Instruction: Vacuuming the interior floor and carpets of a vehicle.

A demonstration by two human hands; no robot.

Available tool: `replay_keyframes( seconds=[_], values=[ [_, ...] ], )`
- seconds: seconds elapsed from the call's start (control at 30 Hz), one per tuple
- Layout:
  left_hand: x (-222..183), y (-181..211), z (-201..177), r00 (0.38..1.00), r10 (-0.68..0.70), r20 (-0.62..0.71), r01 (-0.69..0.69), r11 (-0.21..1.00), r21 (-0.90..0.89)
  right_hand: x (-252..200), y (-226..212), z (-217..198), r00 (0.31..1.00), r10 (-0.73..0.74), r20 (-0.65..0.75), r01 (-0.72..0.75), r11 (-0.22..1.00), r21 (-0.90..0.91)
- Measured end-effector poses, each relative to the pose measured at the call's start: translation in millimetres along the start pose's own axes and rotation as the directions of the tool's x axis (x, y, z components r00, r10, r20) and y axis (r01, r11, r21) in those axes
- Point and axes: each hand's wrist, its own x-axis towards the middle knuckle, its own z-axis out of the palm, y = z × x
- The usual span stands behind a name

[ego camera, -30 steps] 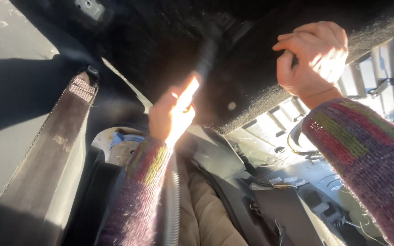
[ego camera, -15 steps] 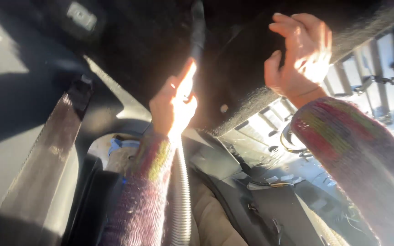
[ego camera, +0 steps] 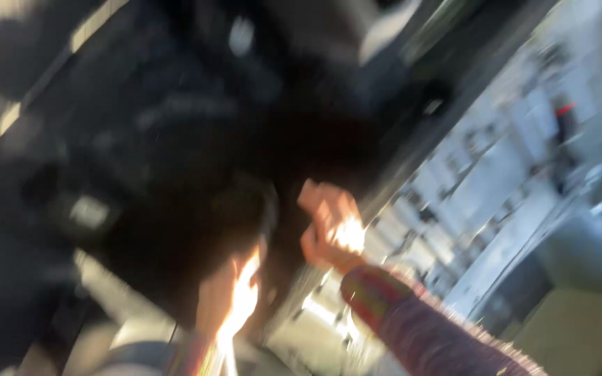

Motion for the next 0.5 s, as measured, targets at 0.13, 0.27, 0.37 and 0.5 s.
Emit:
replay_keyframes(
  seconds=[0.13, 0.27, 0.37, 0.5],
  values=[
    [51, 24, 16, 0.994, 0.052, -0.093, -0.059, 0.996, -0.07, -7, 0, 5, 0.994, 0.074, 0.079, -0.077, 0.996, 0.036],
    [72, 30, 26, 0.993, 0.075, -0.091, -0.085, 0.99, -0.112, -4, -1, 1, 0.997, 0.032, 0.064, -0.035, 0.999, 0.035],
    [77, 24, 25, 0.992, 0.039, -0.12, -0.052, 0.993, -0.108, -3, 3, 2, 0.992, 0.036, 0.118, -0.043, 0.997, 0.058],
    [55, 11, 31, 1.0, 0.013, -0.026, -0.016, 0.993, -0.116, 5, 2, -3, 0.994, 0.078, 0.083, -0.082, 0.995, 0.049]
  ],
)
